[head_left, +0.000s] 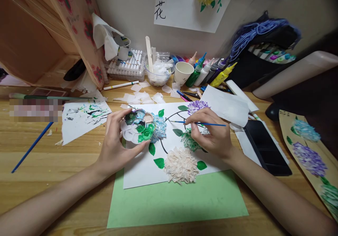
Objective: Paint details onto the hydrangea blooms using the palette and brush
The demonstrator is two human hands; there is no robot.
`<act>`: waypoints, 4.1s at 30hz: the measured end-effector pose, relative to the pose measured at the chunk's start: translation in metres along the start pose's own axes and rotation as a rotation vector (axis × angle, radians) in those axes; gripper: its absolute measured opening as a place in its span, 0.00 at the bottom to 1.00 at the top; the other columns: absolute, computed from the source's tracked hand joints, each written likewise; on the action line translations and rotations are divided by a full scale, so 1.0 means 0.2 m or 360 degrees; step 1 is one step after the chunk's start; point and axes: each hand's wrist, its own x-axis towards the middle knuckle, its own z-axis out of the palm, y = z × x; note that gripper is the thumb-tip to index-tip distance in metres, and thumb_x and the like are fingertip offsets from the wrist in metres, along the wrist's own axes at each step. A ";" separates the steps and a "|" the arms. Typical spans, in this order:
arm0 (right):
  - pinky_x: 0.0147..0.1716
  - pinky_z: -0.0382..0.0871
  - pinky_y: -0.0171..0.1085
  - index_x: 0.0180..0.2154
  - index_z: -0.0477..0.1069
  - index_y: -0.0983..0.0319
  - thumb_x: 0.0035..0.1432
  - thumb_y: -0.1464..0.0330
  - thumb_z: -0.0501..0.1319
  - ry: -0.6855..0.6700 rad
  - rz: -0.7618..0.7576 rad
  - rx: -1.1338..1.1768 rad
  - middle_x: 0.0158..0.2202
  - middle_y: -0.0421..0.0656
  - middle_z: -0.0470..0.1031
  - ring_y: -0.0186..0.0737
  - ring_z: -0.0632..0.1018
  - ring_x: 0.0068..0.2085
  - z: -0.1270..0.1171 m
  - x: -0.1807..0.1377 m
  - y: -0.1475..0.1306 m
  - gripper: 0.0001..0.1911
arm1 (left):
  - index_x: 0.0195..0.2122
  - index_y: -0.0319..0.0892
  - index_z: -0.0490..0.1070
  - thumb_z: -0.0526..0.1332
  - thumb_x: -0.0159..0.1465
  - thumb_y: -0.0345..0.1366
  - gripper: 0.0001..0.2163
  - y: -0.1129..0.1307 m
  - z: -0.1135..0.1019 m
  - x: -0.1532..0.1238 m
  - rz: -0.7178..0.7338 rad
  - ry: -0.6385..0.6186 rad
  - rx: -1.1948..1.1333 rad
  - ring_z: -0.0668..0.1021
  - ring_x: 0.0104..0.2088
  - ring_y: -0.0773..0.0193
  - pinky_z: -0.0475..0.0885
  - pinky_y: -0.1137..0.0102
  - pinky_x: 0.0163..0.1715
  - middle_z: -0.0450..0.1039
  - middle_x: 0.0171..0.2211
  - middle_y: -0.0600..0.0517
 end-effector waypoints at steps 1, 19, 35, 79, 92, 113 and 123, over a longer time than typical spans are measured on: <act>0.29 0.70 0.39 0.35 0.69 0.58 0.54 0.79 0.56 -0.0001 -0.0009 0.0004 0.28 0.40 0.74 0.38 0.74 0.30 0.00 0.00 0.00 0.11 | 0.60 0.47 0.56 0.72 0.50 0.37 0.38 0.00 0.00 0.00 0.0001 0.0000 -0.0005 0.68 0.53 0.52 0.70 0.56 0.51 0.63 0.52 0.46; 0.30 0.70 0.40 0.35 0.70 0.57 0.53 0.79 0.56 -0.0002 0.0019 0.0019 0.28 0.39 0.74 0.38 0.74 0.31 -0.01 0.00 0.01 0.12 | 0.60 0.50 0.56 0.72 0.50 0.38 0.38 -0.01 0.00 0.00 0.0010 0.0000 0.0013 0.68 0.53 0.53 0.70 0.56 0.51 0.64 0.52 0.47; 0.30 0.69 0.39 0.35 0.70 0.57 0.55 0.78 0.55 -0.0027 0.0028 0.0020 0.28 0.39 0.75 0.38 0.74 0.30 0.00 0.00 0.00 0.11 | 0.60 0.50 0.56 0.72 0.49 0.39 0.39 -0.01 0.00 0.00 0.0030 0.0010 0.0024 0.68 0.53 0.52 0.70 0.56 0.51 0.64 0.52 0.47; 0.32 0.69 0.39 0.36 0.69 0.59 0.58 0.77 0.55 -0.0011 0.0056 -0.0049 0.29 0.41 0.75 0.39 0.75 0.32 0.01 0.00 0.04 0.09 | 0.61 0.48 0.56 0.72 0.50 0.38 0.38 0.00 0.00 0.00 0.0044 -0.0001 0.0005 0.68 0.53 0.52 0.70 0.56 0.50 0.63 0.52 0.46; 0.32 0.70 0.38 0.35 0.70 0.60 0.57 0.78 0.55 0.0024 0.0061 -0.0055 0.29 0.41 0.75 0.38 0.75 0.32 0.01 0.00 0.03 0.09 | 0.61 0.47 0.56 0.72 0.50 0.38 0.39 0.00 0.00 0.00 0.0062 0.0002 -0.0005 0.68 0.53 0.52 0.70 0.56 0.50 0.63 0.52 0.46; 0.28 0.76 0.36 0.43 0.66 0.58 0.54 0.81 0.55 -0.0138 -0.0363 0.0314 0.30 0.42 0.80 0.37 0.78 0.32 -0.04 0.03 -0.21 0.17 | 0.60 0.46 0.54 0.70 0.52 0.38 0.36 0.02 0.00 0.00 0.0136 -0.0010 0.0051 0.68 0.52 0.53 0.70 0.56 0.50 0.64 0.52 0.44; 0.29 0.74 0.38 0.42 0.68 0.57 0.54 0.80 0.54 -0.0093 -0.0311 0.0383 0.32 0.42 0.80 0.38 0.77 0.32 -0.05 0.01 -0.19 0.17 | 0.60 0.46 0.54 0.70 0.53 0.38 0.36 0.02 -0.01 0.00 0.0130 -0.0010 0.0069 0.68 0.52 0.53 0.70 0.58 0.48 0.64 0.51 0.45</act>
